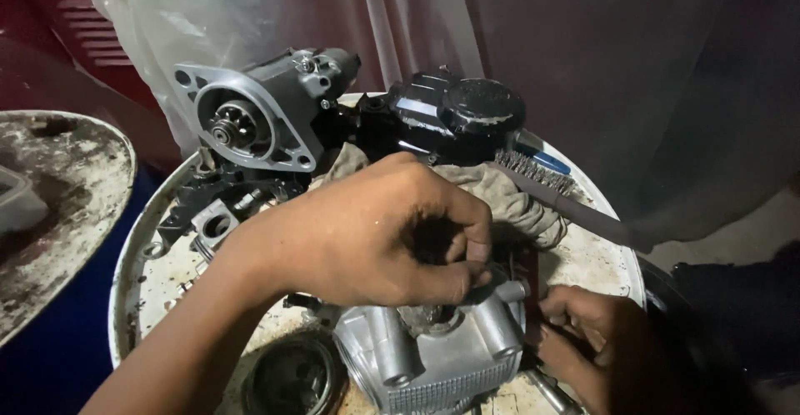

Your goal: A person is shown repairing or assembling engine components, specifically fitting a cylinder head onto an engine block on a makeshift workbench.

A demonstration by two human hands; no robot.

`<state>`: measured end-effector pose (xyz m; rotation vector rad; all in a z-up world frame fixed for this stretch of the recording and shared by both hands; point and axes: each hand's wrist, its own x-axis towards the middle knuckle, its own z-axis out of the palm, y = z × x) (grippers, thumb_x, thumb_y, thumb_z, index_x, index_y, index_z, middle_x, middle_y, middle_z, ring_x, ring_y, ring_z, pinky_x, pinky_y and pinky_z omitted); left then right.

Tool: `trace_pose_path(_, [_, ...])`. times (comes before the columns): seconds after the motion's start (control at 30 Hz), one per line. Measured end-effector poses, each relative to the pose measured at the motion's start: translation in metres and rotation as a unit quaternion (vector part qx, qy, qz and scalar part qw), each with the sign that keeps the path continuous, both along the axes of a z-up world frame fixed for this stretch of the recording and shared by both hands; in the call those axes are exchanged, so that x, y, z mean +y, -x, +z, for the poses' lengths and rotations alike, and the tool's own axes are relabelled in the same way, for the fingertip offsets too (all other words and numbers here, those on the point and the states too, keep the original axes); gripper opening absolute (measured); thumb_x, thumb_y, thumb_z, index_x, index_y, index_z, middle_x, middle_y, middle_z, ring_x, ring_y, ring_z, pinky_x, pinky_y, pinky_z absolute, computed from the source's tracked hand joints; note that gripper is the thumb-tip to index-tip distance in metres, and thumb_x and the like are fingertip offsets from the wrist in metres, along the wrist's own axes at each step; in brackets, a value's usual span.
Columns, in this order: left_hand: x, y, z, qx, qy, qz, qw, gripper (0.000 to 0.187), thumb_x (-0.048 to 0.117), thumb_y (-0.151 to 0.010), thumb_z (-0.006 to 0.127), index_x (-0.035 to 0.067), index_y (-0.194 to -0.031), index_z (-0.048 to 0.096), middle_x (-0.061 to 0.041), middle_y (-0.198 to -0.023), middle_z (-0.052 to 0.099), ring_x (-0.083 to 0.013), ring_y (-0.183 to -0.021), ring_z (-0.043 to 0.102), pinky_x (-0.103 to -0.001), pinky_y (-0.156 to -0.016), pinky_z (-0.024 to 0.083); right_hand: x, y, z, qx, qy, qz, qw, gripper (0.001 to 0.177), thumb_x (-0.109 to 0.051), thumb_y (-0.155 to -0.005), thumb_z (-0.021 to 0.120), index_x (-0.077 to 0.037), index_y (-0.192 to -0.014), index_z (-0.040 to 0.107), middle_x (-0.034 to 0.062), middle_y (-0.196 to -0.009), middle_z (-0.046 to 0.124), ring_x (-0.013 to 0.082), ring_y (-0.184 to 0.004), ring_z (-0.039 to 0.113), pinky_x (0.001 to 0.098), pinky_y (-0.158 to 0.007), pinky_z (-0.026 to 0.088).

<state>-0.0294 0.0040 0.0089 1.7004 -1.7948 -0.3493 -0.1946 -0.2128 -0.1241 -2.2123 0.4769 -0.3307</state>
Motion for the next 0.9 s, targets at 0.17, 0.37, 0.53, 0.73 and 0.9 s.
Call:
trace_pose_path(0.17, [0.005,-0.001,0.006,-0.072,0.053,-0.005,0.996,0.005,0.018,-0.085,0.071,0.014,-0.088,0.071,0.003,-0.076,0.071,-0.0117,-0.059,0.064,-0.028,-0.054,0.049,0.004,0.003,0.001,-0.097,-0.049,0.029,0.994,0.073,-0.051,-0.057,0.070,-0.016,-0.121,0.074,0.0007,-0.116,0.087,0.0172,-0.106,0.086,0.0380,-0.085,0.067])
trace_pose_path(0.37, [0.031,0.006,0.014,-0.058,-0.236,0.148,0.959,0.158,0.054,-0.058,0.113,0.006,-0.166,0.009,-0.013,-0.175,0.013,-0.0365,-0.155,0.022,-0.063,-0.113,0.028,0.057,-0.007,0.035,-0.203,0.184,0.077,0.959,0.115,-0.090,-0.054,0.056,-0.025,-0.149,0.046,0.0058,-0.137,0.072,0.0216,-0.116,0.077,0.0405,-0.097,0.062])
trace_pose_path(0.53, [0.021,0.037,0.043,-0.086,-0.334,0.228,0.910,0.098,0.052,-0.047,0.091,0.026,-0.134,0.056,0.008,-0.111,0.084,-0.0119,-0.095,0.082,-0.025,-0.081,0.066,0.027,-0.038,0.067,-0.059,0.082,0.334,0.937,0.137,-0.059,-0.048,0.090,-0.016,-0.157,0.018,0.0128,-0.147,0.061,0.0282,-0.131,0.067,0.0405,-0.111,0.048])
trace_pose_path(0.73, [0.033,0.003,0.028,-0.064,-0.078,0.135,0.986,0.100,0.046,-0.052,0.089,0.005,-0.130,0.042,-0.009,-0.119,0.066,-0.0251,-0.102,0.064,-0.038,-0.084,0.051,0.019,-0.048,0.091,-0.254,0.031,0.330,0.909,0.124,-0.041,-0.043,0.094,-0.005,-0.148,0.037,0.0131,-0.143,0.055,0.0235,-0.126,0.062,0.0325,-0.106,0.048])
trace_pose_path(0.9, [0.021,-0.016,0.017,-0.082,0.238,0.169,0.953,0.088,0.063,-0.071,0.062,0.009,-0.139,0.043,-0.013,-0.139,0.062,-0.0271,-0.128,0.064,-0.050,-0.110,0.052,0.016,-0.075,0.128,-0.345,-0.028,0.318,0.883,0.100,-0.035,-0.058,0.082,-0.011,-0.143,0.034,0.0175,-0.134,0.056,0.0284,-0.109,0.071,0.0365,-0.086,0.068])
